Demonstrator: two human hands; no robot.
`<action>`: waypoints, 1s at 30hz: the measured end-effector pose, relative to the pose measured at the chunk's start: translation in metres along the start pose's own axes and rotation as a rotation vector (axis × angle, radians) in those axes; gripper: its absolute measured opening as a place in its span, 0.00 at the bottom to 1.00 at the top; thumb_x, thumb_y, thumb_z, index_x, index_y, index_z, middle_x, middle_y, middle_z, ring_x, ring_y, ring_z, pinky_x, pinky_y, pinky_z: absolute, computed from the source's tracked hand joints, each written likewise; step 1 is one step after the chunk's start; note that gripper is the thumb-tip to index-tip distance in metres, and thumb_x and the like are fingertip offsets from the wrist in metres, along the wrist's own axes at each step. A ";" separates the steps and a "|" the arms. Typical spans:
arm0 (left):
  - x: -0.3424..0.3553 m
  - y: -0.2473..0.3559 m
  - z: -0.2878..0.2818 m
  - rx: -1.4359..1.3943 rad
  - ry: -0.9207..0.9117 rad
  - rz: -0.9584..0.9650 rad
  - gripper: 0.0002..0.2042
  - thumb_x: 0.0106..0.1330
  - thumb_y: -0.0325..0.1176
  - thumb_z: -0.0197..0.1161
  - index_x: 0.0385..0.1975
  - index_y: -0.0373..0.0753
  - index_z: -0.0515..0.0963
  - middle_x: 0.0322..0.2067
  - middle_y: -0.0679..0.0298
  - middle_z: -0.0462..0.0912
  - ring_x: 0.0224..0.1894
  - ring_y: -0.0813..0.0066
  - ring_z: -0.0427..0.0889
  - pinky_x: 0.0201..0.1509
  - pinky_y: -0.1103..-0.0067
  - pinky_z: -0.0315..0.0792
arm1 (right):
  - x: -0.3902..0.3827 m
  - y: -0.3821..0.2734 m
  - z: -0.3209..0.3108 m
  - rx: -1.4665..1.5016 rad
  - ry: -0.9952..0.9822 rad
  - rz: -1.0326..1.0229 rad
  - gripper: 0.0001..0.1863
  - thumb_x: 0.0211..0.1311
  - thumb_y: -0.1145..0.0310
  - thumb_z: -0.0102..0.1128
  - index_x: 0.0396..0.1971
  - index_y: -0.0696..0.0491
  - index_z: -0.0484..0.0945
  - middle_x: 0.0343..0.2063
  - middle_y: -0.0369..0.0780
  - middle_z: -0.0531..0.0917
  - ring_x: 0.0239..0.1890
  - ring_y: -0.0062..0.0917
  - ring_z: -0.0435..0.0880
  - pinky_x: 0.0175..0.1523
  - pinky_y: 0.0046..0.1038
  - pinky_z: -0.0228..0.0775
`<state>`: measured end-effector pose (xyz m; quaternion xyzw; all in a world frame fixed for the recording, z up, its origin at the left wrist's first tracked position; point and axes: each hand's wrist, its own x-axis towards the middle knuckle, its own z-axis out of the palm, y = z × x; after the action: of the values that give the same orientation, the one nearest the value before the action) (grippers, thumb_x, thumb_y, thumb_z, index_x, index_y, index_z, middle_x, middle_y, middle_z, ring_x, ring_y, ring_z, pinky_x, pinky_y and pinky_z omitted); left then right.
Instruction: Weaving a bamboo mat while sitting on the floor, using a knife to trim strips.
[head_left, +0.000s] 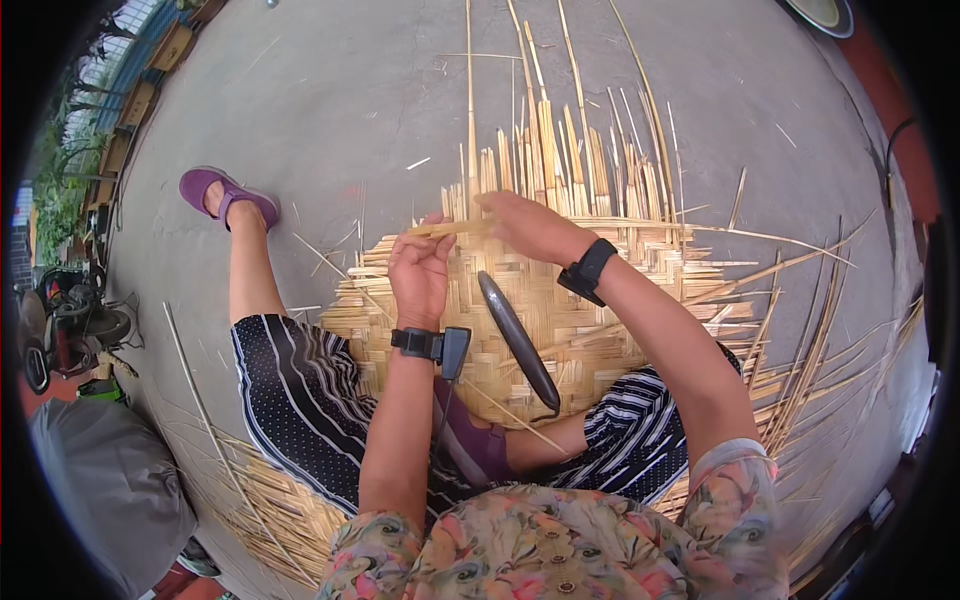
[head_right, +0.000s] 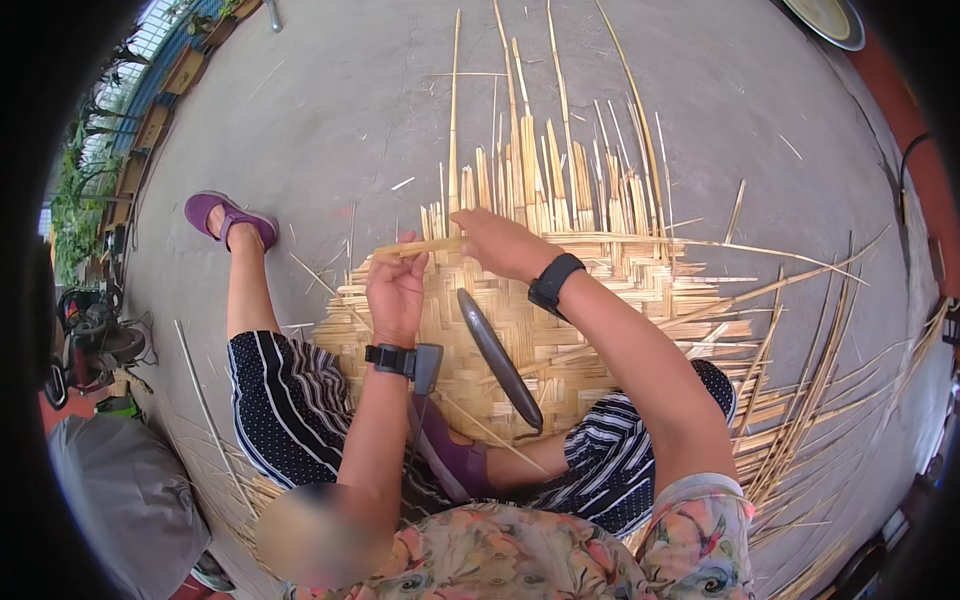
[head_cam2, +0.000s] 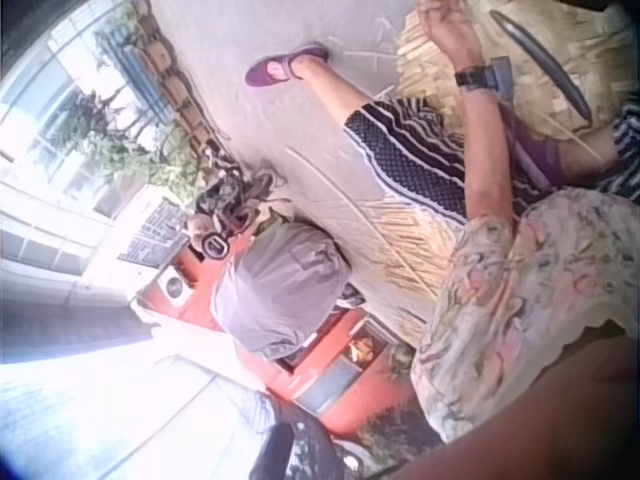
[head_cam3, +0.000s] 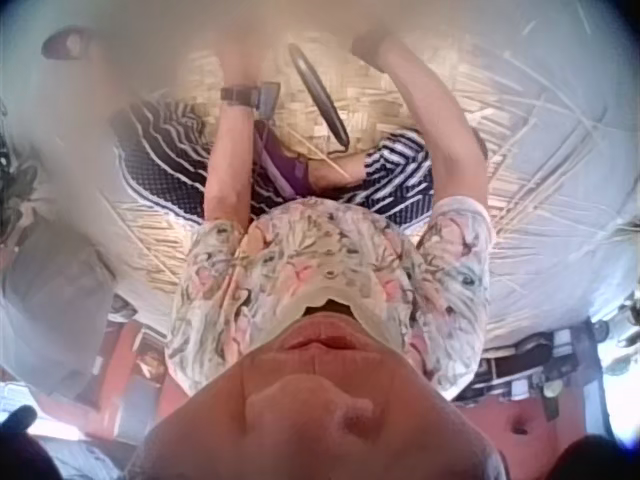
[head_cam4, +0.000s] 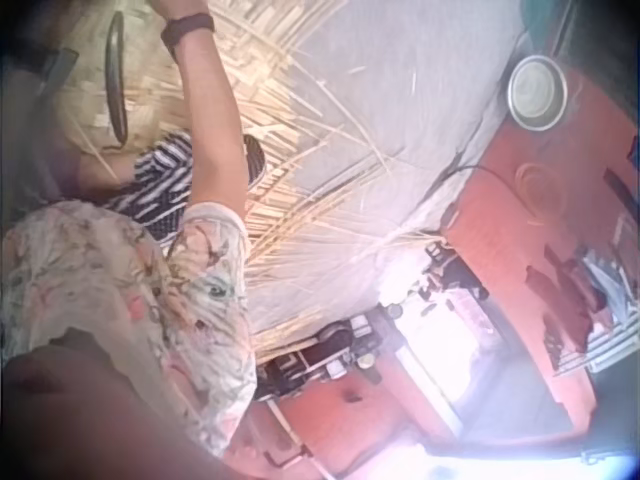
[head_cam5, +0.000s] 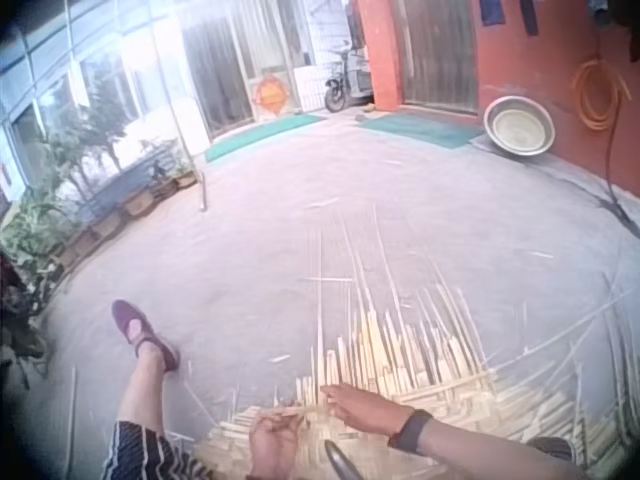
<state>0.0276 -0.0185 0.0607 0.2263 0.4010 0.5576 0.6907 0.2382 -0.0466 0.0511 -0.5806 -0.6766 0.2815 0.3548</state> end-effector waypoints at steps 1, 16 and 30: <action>0.004 0.006 0.009 0.032 -0.087 -0.089 0.15 0.66 0.23 0.52 0.51 0.34 0.79 0.39 0.57 0.82 0.45 0.73 0.82 0.50 0.75 0.78 | 0.003 0.007 0.009 0.028 -0.100 0.011 0.12 0.61 0.65 0.63 0.35 0.59 0.81 0.36 0.45 0.82 0.44 0.41 0.79 0.50 0.38 0.70; 0.085 0.044 0.040 0.972 -0.356 -0.455 0.14 0.69 0.31 0.52 0.48 0.38 0.82 0.33 0.66 0.81 0.36 0.78 0.81 0.43 0.79 0.79 | 0.003 0.006 0.000 0.147 -0.300 0.007 0.08 0.64 0.68 0.61 0.40 0.53 0.81 0.38 0.40 0.78 0.43 0.37 0.79 0.51 0.33 0.72; 0.106 0.028 0.030 1.079 -0.203 -0.472 0.11 0.69 0.33 0.57 0.45 0.32 0.74 0.41 0.54 0.81 0.41 0.63 0.85 0.41 0.71 0.82 | -0.003 -0.001 -0.002 0.109 -0.244 -0.014 0.08 0.66 0.66 0.59 0.40 0.51 0.82 0.38 0.39 0.77 0.42 0.35 0.80 0.49 0.32 0.73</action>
<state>0.0410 0.0943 0.0668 0.5022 0.5991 0.0822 0.6182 0.2396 -0.0497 0.0522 -0.5173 -0.7024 0.3838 0.3028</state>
